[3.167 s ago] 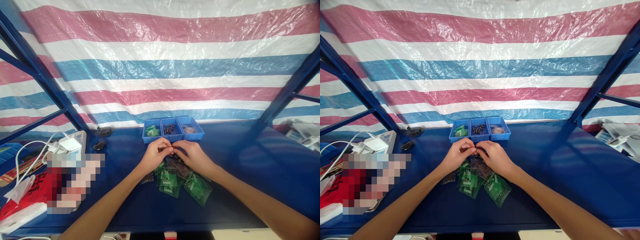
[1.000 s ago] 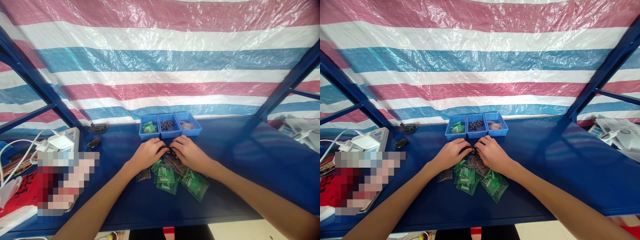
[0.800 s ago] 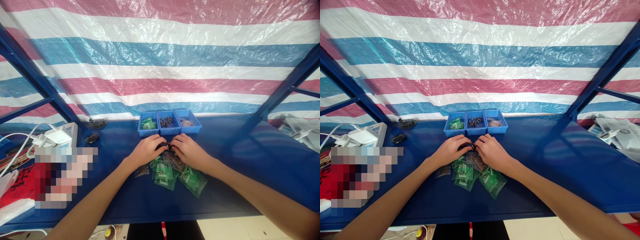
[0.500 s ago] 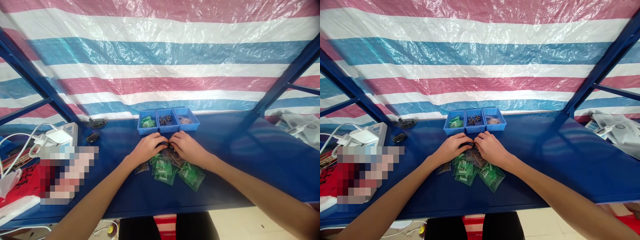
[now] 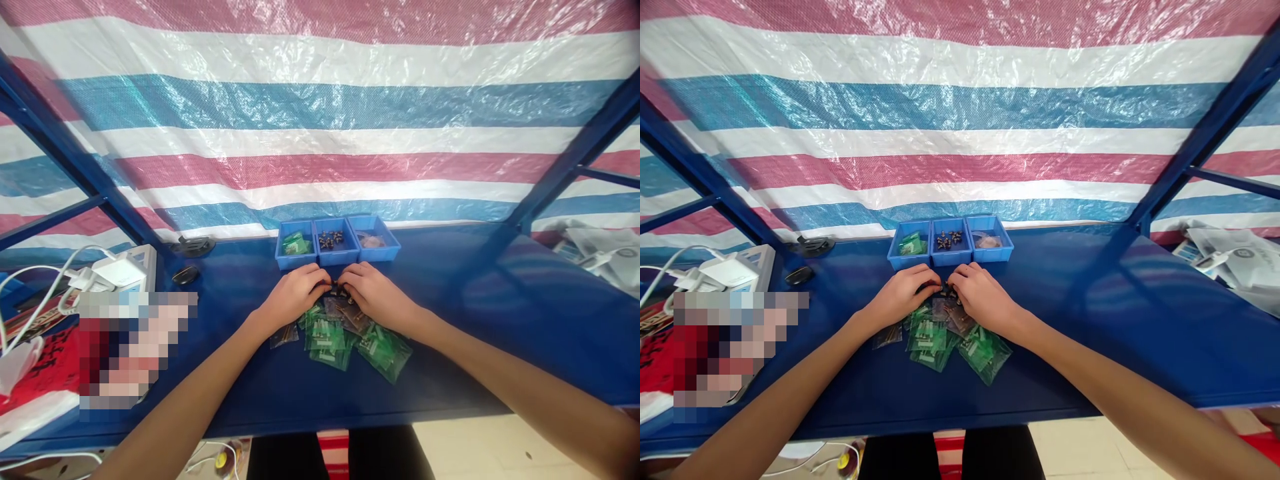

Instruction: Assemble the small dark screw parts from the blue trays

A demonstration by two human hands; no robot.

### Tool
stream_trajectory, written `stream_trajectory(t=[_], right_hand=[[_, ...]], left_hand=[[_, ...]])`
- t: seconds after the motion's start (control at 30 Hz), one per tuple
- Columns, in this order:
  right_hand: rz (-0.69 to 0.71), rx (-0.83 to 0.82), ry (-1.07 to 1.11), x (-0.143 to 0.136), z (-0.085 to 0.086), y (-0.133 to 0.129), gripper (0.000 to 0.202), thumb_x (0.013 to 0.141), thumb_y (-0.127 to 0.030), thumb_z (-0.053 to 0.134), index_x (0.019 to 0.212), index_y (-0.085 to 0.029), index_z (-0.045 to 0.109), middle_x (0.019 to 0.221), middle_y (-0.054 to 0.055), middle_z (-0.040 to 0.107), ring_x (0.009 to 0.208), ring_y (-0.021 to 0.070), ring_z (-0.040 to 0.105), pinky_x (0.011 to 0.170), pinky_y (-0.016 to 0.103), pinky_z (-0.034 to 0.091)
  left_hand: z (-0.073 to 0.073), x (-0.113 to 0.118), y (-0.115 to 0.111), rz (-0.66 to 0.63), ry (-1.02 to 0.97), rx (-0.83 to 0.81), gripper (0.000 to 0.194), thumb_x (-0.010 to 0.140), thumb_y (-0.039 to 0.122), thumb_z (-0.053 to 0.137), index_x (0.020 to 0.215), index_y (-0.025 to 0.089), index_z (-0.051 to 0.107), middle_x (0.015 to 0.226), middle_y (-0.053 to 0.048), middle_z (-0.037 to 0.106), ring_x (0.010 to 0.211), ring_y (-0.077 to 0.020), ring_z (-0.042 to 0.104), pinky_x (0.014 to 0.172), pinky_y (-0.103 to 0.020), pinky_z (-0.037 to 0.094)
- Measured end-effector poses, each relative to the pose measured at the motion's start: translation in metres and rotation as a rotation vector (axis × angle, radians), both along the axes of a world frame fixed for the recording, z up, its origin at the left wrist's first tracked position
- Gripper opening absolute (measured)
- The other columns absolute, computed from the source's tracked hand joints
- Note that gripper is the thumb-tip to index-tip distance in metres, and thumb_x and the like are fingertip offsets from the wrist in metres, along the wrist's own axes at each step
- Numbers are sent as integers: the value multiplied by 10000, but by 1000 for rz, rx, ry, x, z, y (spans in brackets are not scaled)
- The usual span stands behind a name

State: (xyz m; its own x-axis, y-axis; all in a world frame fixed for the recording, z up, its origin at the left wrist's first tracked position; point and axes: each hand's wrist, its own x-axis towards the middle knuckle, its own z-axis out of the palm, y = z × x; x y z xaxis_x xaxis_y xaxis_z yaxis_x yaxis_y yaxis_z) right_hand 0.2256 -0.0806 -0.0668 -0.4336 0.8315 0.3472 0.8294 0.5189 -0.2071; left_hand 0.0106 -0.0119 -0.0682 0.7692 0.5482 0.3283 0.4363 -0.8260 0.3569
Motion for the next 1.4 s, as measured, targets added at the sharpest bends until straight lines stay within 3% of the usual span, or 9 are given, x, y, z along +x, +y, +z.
stream_trajectory(t=[0.2, 0.37, 0.53, 0.73, 0.9, 1.03, 1.23, 1.4], right_hand=[[-25, 31, 182, -3, 6, -3, 174, 1008, -158, 489, 1059, -196, 651, 1057, 107, 682, 974, 272, 612, 831, 425, 515], [-22, 7, 343, -7, 10, -8, 76, 995, -197, 559, 1020, -215, 628, 1027, 74, 673, 946, 236, 632, 745, 337, 503], [-1, 16, 426, -10, 15, -11, 132, 1015, -238, 541, 915, -213, 623, 919, 51, 645, 813, 194, 606, 679, 303, 466], [-32, -31, 566, -8, 19, -8, 185, 1007, -262, 547, 841, -208, 606, 837, 30, 616, 705, 166, 559, 600, 286, 421], [-13, -63, 545, -8, 15, -9, 205, 1019, -252, 509, 845, -210, 610, 877, 39, 605, 718, 165, 553, 598, 290, 414], [-3, -67, 510, -9, 12, -9, 232, 1033, -246, 468, 854, -212, 611, 962, 62, 621, 800, 183, 585, 686, 315, 468], [-17, 39, 420, -6, 10, -4, 195, 1034, -218, 459, 947, -214, 634, 1024, 83, 645, 933, 223, 608, 808, 365, 494], [-1, 135, 329, -7, 7, -5, 136, 1024, -250, 516, 971, -220, 638, 1050, 93, 668, 987, 250, 614, 868, 415, 501]], left_hand=[[10, 6, -9, 10, -230, -102, 180, 1028, 317, 507, 988, 204, 642, 1000, -51, 617, 831, -171, 600, 733, -288, 476], [16, 11, -15, 22, -341, -214, 173, 1012, 327, 542, 971, 204, 657, 950, -38, 626, 797, -156, 597, 684, -261, 476], [16, 10, -18, 45, -312, -251, 248, 1041, 362, 481, 1017, 211, 677, 859, -9, 676, 728, -142, 622, 640, -243, 457], [15, 8, -21, 20, -195, -168, 276, 1045, 356, 461, 1243, 227, 604, 774, 11, 676, 606, -129, 593, 573, -238, 412], [14, 6, -17, 41, -125, -53, 230, 1019, 395, 537, 1152, 240, 644, 799, 14, 690, 672, -137, 634, 587, -225, 420], [10, 4, -14, 44, -113, 41, 220, 1027, 386, 533, 1042, 228, 685, 870, -2, 727, 722, -143, 664, 633, -237, 446], [8, 4, -14, 67, -153, 53, 277, 1058, 375, 461, 1205, 229, 645, 1118, -42, 744, 925, -195, 716, 771, -276, 522], [14, 6, -18, 68, -127, 8, 302, 1075, 393, 413, 1115, 220, 657, 982, -30, 740, 840, -177, 699, 700, -263, 491]])
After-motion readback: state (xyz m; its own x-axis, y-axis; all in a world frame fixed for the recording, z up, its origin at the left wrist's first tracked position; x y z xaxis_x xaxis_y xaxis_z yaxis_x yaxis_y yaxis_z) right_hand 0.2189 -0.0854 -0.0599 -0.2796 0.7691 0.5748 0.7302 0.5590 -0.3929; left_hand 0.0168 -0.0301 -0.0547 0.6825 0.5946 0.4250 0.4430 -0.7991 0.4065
